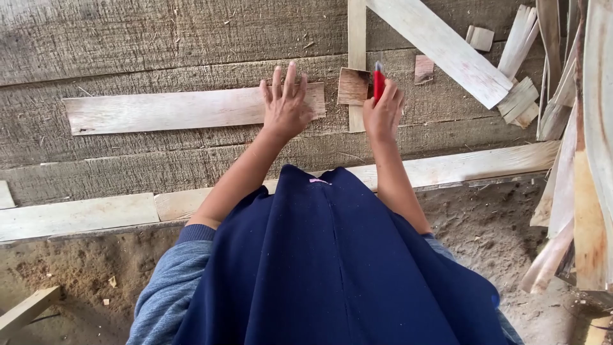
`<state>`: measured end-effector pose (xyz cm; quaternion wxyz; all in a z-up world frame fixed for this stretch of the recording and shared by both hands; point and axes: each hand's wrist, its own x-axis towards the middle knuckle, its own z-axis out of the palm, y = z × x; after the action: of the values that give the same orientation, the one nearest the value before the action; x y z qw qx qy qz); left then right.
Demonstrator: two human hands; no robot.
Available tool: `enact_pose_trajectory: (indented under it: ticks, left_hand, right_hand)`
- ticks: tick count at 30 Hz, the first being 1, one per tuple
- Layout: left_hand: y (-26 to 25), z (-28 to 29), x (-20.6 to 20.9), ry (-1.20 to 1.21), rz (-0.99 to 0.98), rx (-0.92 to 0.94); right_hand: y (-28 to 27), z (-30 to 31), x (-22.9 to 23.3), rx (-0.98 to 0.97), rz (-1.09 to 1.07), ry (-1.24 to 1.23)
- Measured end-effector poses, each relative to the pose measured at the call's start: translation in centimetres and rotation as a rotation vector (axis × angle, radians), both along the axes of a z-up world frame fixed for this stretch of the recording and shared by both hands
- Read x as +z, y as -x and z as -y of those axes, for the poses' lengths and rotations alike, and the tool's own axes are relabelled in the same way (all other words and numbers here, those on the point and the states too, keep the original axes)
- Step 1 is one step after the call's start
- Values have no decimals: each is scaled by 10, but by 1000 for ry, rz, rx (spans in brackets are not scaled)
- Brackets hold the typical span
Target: The person uses a red utility knife to scrape and smooth the surface of several wooden planks laid on a wooden floor. They repeatedly run the blade along the planks, removing small wood shavings and debris.
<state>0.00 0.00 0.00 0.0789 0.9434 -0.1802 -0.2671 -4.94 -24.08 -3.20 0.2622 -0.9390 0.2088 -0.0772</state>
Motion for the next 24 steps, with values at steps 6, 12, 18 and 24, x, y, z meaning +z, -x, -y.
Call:
enact_pose_trajectory:
  ticks: [6, 12, 18, 24]
  left_hand:
    - [-8, -3, 6, -13, -76, -59]
    - [-8, -4, -6, -8, -54, -68]
    - [-7, -4, -22, -4, 5, -57]
    - [-7, -4, -17, 9, -23, -52]
  right_hand:
    - [18, -40, 55, 226, -91, -413]
    - [28, -76, 50, 339, -628, -118]
    - [29, -86, 78, 341, -735, -165]
    - [44, -90, 92, 316, -804, -177]
